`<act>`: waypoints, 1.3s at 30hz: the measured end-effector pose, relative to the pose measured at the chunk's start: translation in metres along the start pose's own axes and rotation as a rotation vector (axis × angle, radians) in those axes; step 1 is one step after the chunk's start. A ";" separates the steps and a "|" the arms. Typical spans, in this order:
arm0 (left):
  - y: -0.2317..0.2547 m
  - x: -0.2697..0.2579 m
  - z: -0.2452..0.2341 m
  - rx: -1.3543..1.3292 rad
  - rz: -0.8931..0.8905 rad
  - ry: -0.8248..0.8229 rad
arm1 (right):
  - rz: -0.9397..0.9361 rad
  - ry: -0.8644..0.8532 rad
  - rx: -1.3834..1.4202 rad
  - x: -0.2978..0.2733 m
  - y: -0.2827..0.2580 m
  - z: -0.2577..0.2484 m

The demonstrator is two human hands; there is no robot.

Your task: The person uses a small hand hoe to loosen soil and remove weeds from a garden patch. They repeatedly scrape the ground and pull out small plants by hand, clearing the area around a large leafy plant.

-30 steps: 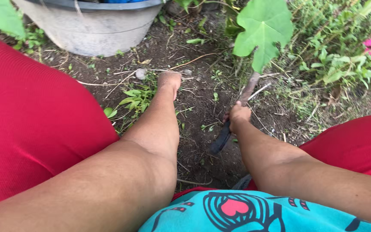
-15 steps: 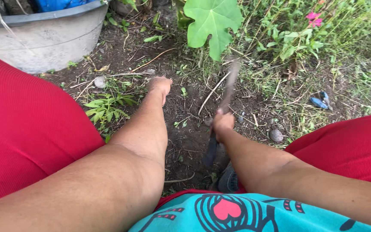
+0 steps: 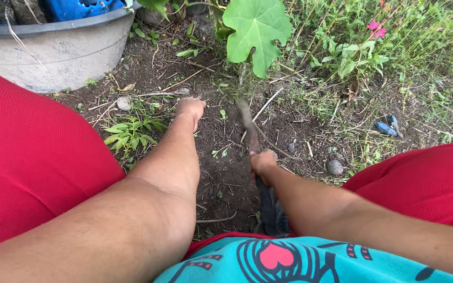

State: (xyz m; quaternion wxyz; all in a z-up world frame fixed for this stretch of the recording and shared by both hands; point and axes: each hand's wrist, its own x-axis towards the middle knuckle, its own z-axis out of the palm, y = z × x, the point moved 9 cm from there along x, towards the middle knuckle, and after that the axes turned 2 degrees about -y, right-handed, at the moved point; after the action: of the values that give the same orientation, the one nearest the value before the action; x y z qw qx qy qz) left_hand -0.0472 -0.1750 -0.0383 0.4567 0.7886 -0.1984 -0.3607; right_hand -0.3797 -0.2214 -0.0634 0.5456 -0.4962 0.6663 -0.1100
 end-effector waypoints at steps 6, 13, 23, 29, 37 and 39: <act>-0.006 0.002 0.000 0.008 -0.003 0.001 | -0.165 0.066 -0.104 0.002 -0.020 -0.009; -0.004 0.005 -0.003 0.039 0.024 -0.012 | -0.006 -0.192 -0.230 0.028 0.012 0.021; -0.010 -0.005 -0.003 -0.099 -0.075 0.027 | -0.169 0.097 0.019 0.013 -0.029 -0.014; -0.009 -0.010 -0.008 -0.098 -0.088 0.042 | -0.056 -0.106 -0.164 0.002 -0.007 0.011; -0.010 -0.009 -0.007 -0.118 -0.101 0.064 | -0.148 0.056 -0.057 0.007 -0.028 -0.004; -0.006 -0.003 -0.005 -0.108 -0.052 0.042 | -0.025 -0.108 -0.040 0.002 -0.002 0.015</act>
State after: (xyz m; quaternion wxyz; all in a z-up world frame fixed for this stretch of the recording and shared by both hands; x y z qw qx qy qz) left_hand -0.0460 -0.1670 -0.0410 0.4930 0.7751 -0.1485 -0.3662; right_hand -0.3657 -0.2174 -0.0690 0.5691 -0.5206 0.6319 -0.0765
